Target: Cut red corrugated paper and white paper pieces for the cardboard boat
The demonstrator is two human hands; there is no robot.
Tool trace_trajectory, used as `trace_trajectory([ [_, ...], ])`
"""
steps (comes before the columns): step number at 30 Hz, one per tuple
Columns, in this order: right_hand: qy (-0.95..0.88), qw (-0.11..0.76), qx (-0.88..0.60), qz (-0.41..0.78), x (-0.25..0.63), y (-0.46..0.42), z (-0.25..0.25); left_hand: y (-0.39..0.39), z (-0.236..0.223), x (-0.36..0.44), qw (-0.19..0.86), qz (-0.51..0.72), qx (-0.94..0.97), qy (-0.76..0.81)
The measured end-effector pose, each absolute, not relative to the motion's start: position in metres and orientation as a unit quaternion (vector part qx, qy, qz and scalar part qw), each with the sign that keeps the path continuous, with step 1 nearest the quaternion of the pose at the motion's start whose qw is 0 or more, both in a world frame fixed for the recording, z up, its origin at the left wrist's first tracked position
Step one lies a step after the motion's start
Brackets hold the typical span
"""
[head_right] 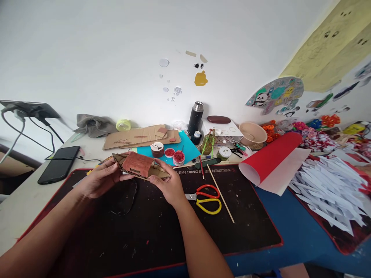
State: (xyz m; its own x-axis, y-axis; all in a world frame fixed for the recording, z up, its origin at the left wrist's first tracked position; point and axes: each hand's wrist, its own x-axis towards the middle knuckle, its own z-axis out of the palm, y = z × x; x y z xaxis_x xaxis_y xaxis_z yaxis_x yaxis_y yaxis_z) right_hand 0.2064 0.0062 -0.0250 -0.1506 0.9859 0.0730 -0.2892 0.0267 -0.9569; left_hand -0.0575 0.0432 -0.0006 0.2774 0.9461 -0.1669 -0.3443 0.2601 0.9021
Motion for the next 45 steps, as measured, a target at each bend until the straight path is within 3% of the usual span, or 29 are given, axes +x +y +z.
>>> trace_trajectory([
  [14,-0.36,0.592,-0.324,0.644,0.187,0.018,-0.027,0.021,-0.012,-0.017,0.653,0.58,0.35,0.339],
  [20,-0.327,0.607,-0.329,0.645,0.183,0.031,-0.02,0.017,-0.011,-0.013,0.678,0.565,0.34,0.325],
  [27,-0.271,0.606,-0.313,0.68,0.175,0.053,-0.022,0.031,-0.003,-0.035,0.636,0.606,0.364,0.31],
  [36,-0.317,0.574,-0.315,0.686,0.172,0.046,-0.021,0.021,-0.004,-0.028,0.613,0.574,0.435,0.325],
  [45,-0.332,0.621,-0.348,0.619,0.183,0.044,-0.027,0.02,-0.006,-0.026,0.623,0.572,0.417,0.332],
])
